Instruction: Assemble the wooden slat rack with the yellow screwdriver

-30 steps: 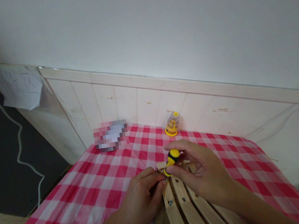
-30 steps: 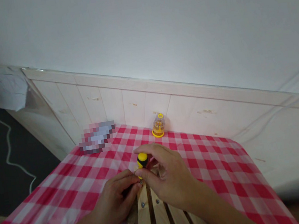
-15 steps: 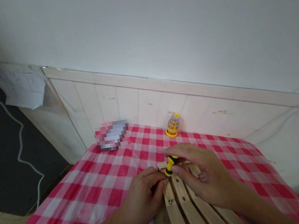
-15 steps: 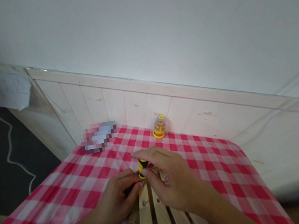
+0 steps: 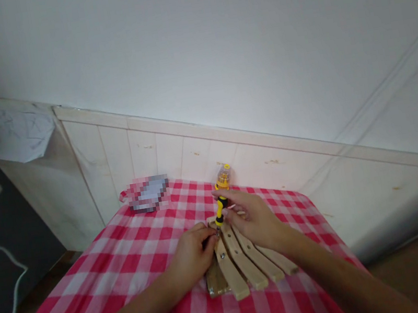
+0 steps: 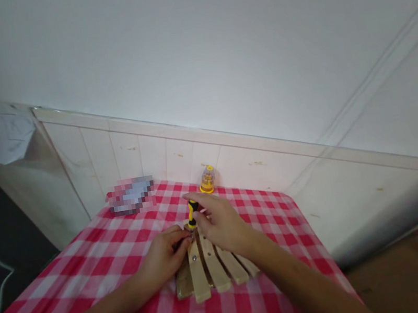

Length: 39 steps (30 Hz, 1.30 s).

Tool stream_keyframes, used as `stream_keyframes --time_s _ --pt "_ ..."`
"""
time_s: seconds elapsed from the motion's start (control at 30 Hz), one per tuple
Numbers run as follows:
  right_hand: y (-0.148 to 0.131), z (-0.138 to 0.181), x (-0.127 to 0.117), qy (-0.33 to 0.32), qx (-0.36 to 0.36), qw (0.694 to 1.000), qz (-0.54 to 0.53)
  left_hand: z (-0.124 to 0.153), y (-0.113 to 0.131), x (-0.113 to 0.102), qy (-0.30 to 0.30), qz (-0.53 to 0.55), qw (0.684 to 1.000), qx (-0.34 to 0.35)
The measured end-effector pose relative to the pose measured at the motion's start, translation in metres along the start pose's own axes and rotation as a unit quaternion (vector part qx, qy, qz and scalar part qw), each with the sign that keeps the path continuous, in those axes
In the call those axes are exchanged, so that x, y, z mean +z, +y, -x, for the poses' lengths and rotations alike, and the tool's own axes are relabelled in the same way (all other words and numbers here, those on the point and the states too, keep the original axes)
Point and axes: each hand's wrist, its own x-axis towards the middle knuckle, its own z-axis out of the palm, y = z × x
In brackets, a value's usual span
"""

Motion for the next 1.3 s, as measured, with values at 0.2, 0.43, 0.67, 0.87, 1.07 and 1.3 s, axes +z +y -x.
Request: stream_keyframes --time_s 0.2,0.43,0.67,0.87,1.07,1.3 --pt "0.000 0.007 0.019 0.082 0.030 0.996 0.029 -0.003 -0.003 0.000 -0.001 -0.001 1.000 0.017" --pt "-0.005 0.020 0.016 0.117 -0.005 0.990 0.081 -0.003 -0.002 -0.001 0.008 -0.001 1.000 0.027" --pt "-0.007 0.030 0.023 0.130 -0.022 0.988 0.083 -0.004 -0.005 0.000 0.003 -0.003 1.000 0.024" --pt "-0.014 0.028 0.021 0.127 -0.013 0.989 0.075 -0.004 -0.005 -0.001 0.002 -0.004 1.000 0.022" --pt "-0.019 0.028 0.022 0.129 0.009 0.989 0.070 -0.003 -0.004 -0.002 0.005 -0.004 1.000 0.022" --pt "-0.014 0.029 0.026 0.125 0.024 0.990 0.060 -0.004 -0.002 -0.003 0.005 -0.008 1.000 0.020"
